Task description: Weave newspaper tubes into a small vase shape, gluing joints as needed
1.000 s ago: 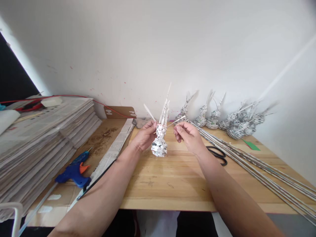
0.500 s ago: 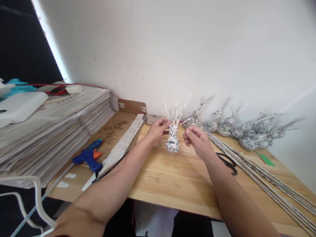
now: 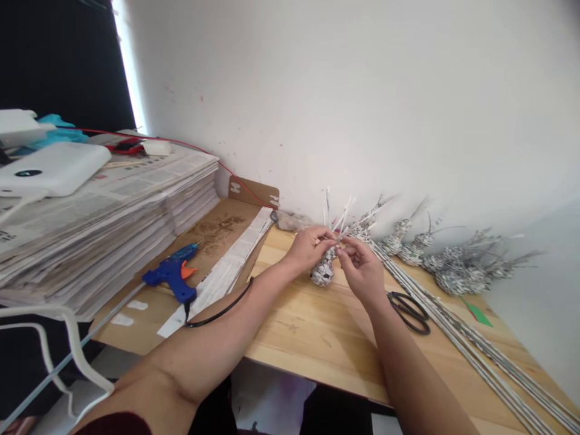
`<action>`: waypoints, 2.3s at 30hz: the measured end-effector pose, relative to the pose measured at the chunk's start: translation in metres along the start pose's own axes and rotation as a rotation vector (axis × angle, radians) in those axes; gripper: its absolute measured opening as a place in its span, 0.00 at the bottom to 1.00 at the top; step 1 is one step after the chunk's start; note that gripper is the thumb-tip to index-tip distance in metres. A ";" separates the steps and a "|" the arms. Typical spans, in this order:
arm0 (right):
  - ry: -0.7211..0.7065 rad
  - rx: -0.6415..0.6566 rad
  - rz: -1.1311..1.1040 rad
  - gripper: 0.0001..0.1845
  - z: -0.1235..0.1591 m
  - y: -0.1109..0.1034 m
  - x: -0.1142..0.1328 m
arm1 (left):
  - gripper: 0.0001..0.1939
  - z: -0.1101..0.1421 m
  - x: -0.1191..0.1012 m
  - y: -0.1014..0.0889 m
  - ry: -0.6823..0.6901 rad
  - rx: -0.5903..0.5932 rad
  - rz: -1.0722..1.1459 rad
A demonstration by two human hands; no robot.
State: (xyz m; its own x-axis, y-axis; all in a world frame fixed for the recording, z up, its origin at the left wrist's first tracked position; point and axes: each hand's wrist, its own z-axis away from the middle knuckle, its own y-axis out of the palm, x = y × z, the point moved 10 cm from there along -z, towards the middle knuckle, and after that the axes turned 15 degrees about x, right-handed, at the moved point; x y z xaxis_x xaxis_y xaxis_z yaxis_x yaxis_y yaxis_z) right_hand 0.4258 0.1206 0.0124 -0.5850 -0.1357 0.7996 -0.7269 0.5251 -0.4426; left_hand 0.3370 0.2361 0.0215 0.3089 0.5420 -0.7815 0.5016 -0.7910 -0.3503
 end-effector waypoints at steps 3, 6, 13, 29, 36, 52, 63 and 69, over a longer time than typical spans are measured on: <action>0.023 -0.006 0.096 0.14 0.001 0.003 0.000 | 0.06 0.000 -0.006 0.002 0.011 0.021 -0.042; 0.038 0.019 0.093 0.13 0.001 0.003 0.001 | 0.04 0.000 -0.003 0.004 -0.007 0.035 0.009; -0.001 0.031 0.063 0.08 0.001 -0.001 0.004 | 0.08 0.000 0.005 0.004 -0.045 0.006 0.171; 0.104 -0.100 0.242 0.18 0.011 -0.018 0.023 | 0.06 0.006 -0.022 0.012 0.061 0.025 0.012; 0.098 -0.116 0.236 0.16 0.011 -0.017 0.019 | 0.14 0.002 0.012 0.022 -0.118 0.064 0.463; 0.108 -0.090 0.175 0.18 0.010 -0.014 0.013 | 0.09 0.004 0.020 0.031 -0.244 0.181 0.469; 0.174 0.079 -0.126 0.13 -0.001 -0.007 -0.004 | 0.07 0.002 0.016 0.025 -0.146 0.123 0.434; 0.247 0.162 -0.224 0.16 0.001 -0.002 -0.016 | 0.06 0.002 0.014 0.027 -0.093 0.156 0.322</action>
State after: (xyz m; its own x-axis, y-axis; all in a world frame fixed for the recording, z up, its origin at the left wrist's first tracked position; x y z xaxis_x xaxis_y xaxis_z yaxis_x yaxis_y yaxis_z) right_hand 0.4366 0.1212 0.0000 -0.3147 -0.0144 0.9491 -0.8861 0.3630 -0.2883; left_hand 0.3531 0.2217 0.0005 0.3530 0.2356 -0.9055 0.2588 -0.9546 -0.1475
